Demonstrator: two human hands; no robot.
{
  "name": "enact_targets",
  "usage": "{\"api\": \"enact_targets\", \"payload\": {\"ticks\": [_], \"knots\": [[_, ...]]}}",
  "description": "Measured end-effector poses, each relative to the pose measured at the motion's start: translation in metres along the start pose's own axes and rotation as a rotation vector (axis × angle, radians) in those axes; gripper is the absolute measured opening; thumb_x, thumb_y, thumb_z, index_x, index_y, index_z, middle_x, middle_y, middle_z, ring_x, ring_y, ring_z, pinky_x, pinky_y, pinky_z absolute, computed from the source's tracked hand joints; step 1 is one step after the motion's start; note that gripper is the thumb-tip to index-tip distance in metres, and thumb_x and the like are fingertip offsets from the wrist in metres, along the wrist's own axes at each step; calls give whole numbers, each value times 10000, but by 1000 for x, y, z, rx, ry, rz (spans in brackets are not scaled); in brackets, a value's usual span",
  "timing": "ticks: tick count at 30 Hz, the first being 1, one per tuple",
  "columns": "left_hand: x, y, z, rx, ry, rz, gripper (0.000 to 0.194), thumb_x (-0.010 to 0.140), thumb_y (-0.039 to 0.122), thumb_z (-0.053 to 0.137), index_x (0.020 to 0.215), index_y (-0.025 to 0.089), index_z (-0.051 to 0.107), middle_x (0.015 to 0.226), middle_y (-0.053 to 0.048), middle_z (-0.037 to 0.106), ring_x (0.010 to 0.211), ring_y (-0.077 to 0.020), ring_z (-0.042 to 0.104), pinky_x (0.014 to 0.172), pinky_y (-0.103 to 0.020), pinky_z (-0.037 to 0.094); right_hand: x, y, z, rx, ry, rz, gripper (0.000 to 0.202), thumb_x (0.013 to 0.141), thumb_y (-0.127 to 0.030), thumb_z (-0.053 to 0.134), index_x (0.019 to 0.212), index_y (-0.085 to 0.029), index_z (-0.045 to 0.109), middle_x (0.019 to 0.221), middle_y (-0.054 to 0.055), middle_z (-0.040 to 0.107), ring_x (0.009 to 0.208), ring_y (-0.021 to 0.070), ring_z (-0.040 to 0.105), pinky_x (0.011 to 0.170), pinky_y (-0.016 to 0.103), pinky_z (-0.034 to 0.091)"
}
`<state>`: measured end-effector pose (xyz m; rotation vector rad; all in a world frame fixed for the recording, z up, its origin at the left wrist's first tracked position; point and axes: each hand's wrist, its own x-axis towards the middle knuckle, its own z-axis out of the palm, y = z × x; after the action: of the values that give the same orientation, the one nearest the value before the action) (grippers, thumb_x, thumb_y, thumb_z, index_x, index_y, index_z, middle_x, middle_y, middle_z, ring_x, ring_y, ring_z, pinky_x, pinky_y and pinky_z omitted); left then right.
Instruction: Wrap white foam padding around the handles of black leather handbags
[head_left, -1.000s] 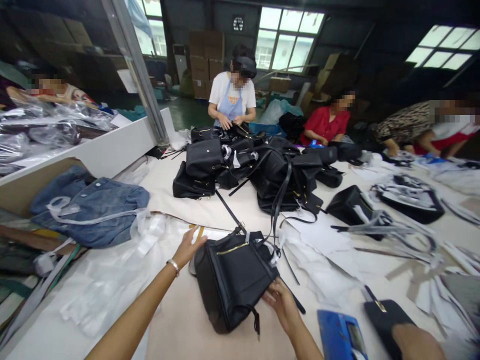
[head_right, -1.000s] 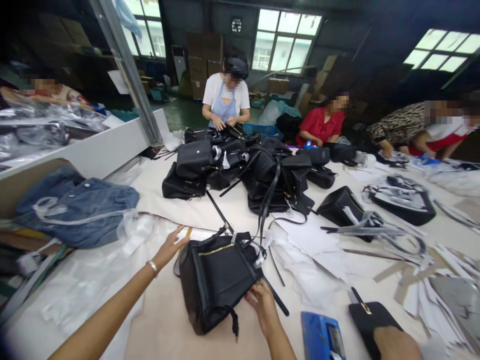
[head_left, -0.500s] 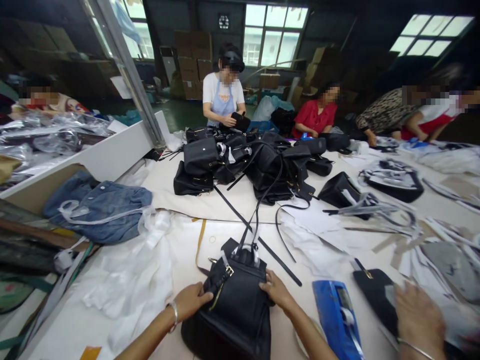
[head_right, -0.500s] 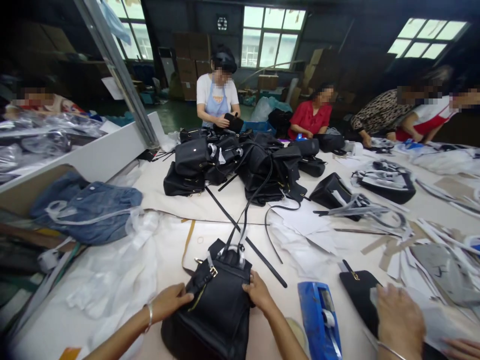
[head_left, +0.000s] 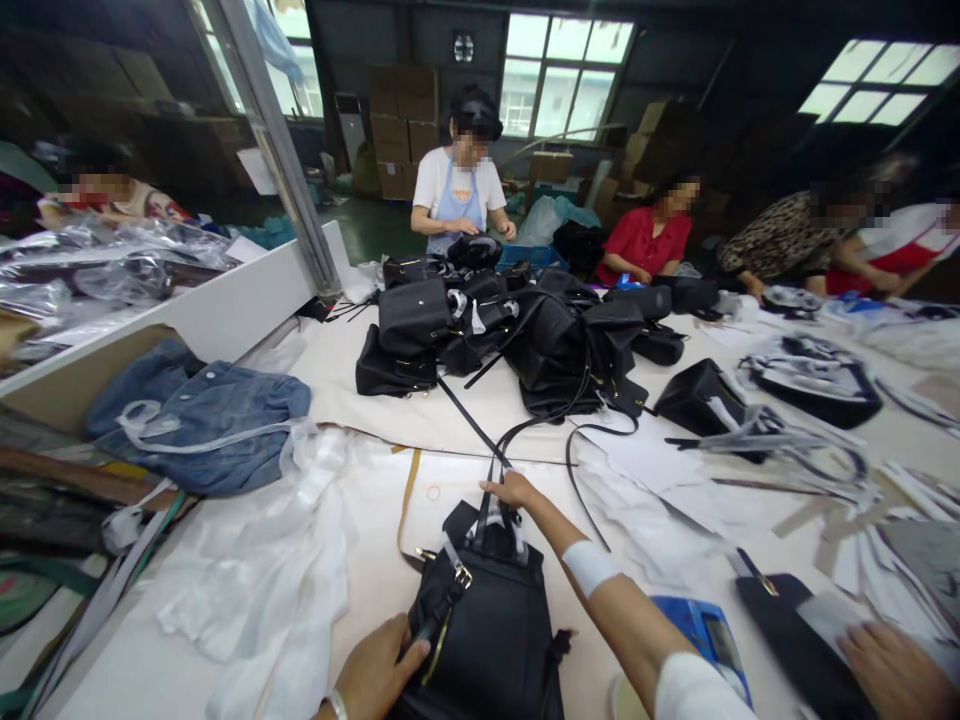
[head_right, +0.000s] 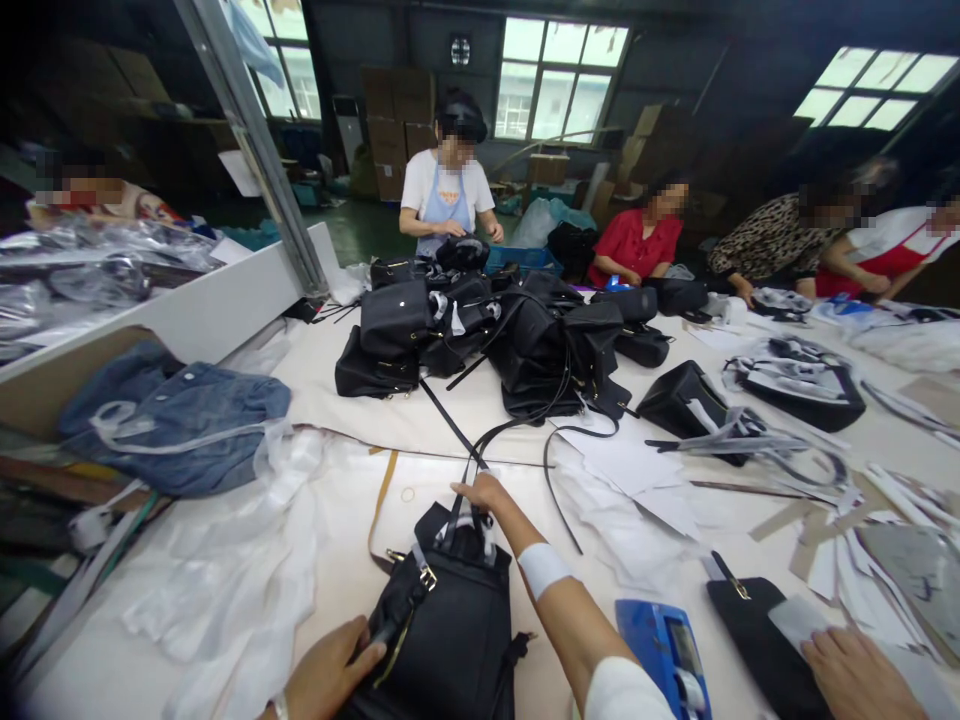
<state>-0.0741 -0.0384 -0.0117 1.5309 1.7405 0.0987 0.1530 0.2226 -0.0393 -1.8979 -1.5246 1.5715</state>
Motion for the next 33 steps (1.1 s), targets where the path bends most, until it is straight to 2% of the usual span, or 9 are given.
{"api": "enact_targets", "payload": {"ticks": [6, 10, 14, 20, 23, 25, 27, 31, 33], "knots": [[7, 0, -5, 1, -86, -13, 359, 855, 483, 351, 881, 194, 563, 928, -67, 658, 876, -209, 595, 756, -281, 396, 17, -11, 25, 334, -268, 40, 229, 718, -286, 708, 826, -125, 588, 746, 76, 677, 680, 168, 654, 679, 314, 539], [16, -5, -7, -40, -139, -13, 362, 838, 491, 374, 926, 211, 585, 962, -70, 664, 907, -221, 601, 798, -293, 406, 27, -27, 16, 565, -250, -45, 136, 785, -207, 628, 875, -124, 570, 785, 70, 654, 724, 153, 652, 766, 348, 541], [23, -14, -2, -90, -134, -17, 361, 829, 495, 389, 930, 218, 597, 988, -95, 665, 939, -259, 603, 819, -334, 407, 46, -58, -35, 759, -95, -168, 45, 824, -162, 560, 789, -153, 535, 683, -4, 584, 636, 105, 610, 785, 321, 537], [19, -11, 1, 5, -140, 34, 328, 850, 432, 382, 969, 193, 574, 998, -131, 655, 932, -294, 607, 786, -371, 415, 46, -133, -163, 958, 232, -359, 174, 860, -99, 466, 716, -188, 430, 563, -96, 442, 455, 32, 463, 614, 185, 514], [11, -2, -3, 99, -81, 84, 265, 843, 365, 414, 979, 192, 562, 965, -126, 649, 874, -299, 612, 736, -367, 415, 21, -156, -185, 966, 378, -528, 72, 868, -174, 497, 825, -210, 452, 591, -104, 453, 429, 21, 415, 524, 137, 453], [5, 3, -4, 100, -20, 124, 260, 869, 359, 374, 940, 197, 564, 919, -115, 644, 820, -279, 611, 711, -352, 407, -11, -155, -165, 814, 432, -710, 132, 846, -257, 551, 949, -222, 475, 630, -88, 495, 447, 37, 426, 491, 154, 430], [-1, 4, -3, 21, 82, 142, 302, 897, 387, 318, 900, 203, 558, 870, -97, 633, 781, -249, 601, 702, -334, 397, -52, -138, -122, 579, 390, -781, 231, 850, -330, 535, 1043, -216, 477, 658, -63, 530, 490, 67, 467, 515, 195, 444], [-6, -5, 7, -375, 295, 26, 328, 880, 483, 342, 786, 215, 505, 742, -26, 588, 717, -191, 560, 675, -284, 404, -144, -59, -18, 62, 219, -761, 186, 888, -266, 405, 1014, -195, 523, 808, 20, 604, 765, 152, 575, 731, 297, 469], [-3, -11, 12, -576, 315, -41, 358, 841, 533, 381, 716, 211, 474, 681, -3, 558, 696, -180, 543, 661, -275, 416, -183, -13, 21, -270, -10, -863, 204, 835, -172, 410, 978, -212, 550, 928, 44, 606, 913, 186, 552, 846, 349, 431]]}}
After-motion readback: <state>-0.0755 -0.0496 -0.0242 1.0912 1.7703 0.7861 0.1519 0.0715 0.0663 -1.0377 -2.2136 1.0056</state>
